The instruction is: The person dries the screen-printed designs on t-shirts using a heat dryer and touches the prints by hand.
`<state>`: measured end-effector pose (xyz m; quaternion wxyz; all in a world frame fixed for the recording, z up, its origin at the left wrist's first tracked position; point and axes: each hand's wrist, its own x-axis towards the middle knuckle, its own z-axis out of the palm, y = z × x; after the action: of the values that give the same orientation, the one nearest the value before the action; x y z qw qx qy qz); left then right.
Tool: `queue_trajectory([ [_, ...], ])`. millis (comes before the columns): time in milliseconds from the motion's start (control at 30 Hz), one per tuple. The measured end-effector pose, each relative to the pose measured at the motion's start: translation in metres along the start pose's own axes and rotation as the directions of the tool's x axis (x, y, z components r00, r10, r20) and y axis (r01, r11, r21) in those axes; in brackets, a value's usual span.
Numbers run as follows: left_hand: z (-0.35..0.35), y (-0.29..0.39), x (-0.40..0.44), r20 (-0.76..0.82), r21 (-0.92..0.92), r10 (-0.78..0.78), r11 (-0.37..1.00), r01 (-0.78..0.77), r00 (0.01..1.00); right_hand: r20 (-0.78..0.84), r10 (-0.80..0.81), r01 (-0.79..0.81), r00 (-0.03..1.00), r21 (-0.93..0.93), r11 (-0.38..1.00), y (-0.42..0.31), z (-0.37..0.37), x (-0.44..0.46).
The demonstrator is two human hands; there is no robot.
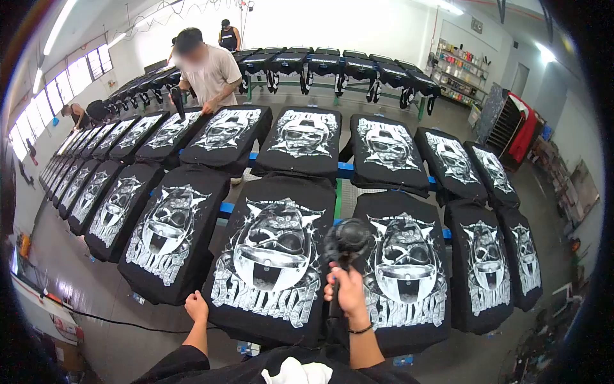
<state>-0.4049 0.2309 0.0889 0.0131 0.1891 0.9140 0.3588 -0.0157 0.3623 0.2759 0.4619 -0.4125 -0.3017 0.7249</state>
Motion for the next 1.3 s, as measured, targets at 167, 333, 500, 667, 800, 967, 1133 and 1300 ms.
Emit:
queue_trajectory([
  [167,0.002,-0.004,0.001,-0.019,0.003,0.023,1.0,-0.023,1.0,0.329,0.207,-0.145,0.921,-0.204,0.968,0.036,0.044,-0.003],
  [333,0.005,-0.007,0.002,-0.045,-0.014,0.028,0.999,-0.028,0.999,0.552,0.45,-0.36,0.702,-0.271,0.893,0.05,0.067,-0.012],
  [500,0.003,-0.005,0.002,-0.008,-0.025,0.015,1.0,-0.016,1.0,0.469,0.341,-0.271,0.815,-0.213,0.939,0.029,0.052,-0.01],
  [667,0.002,-0.002,0.001,-0.01,-0.012,0.011,1.0,-0.011,1.0,0.126,0.043,-0.03,0.991,-0.104,0.994,0.004,0.018,-0.002],
  [800,-0.001,0.001,0.0,0.008,-0.008,-0.009,1.0,0.009,1.0,-0.097,-0.089,0.085,0.991,-0.048,0.995,-0.005,-0.008,0.001],
  [967,0.005,-0.007,0.003,-0.004,-0.005,0.014,1.0,-0.014,1.0,-0.002,-0.024,0.024,1.0,-0.032,0.999,-0.001,0.003,-0.005],
  [1133,0.006,-0.008,0.003,-0.024,-0.004,0.027,1.0,-0.027,0.999,0.346,0.227,-0.19,0.91,-0.137,0.972,0.021,0.033,-0.004],
  [1300,0.006,-0.008,0.002,-0.045,-0.016,0.024,1.0,-0.025,0.999,0.46,0.379,-0.278,0.803,-0.272,0.921,0.028,0.056,-0.011],
])
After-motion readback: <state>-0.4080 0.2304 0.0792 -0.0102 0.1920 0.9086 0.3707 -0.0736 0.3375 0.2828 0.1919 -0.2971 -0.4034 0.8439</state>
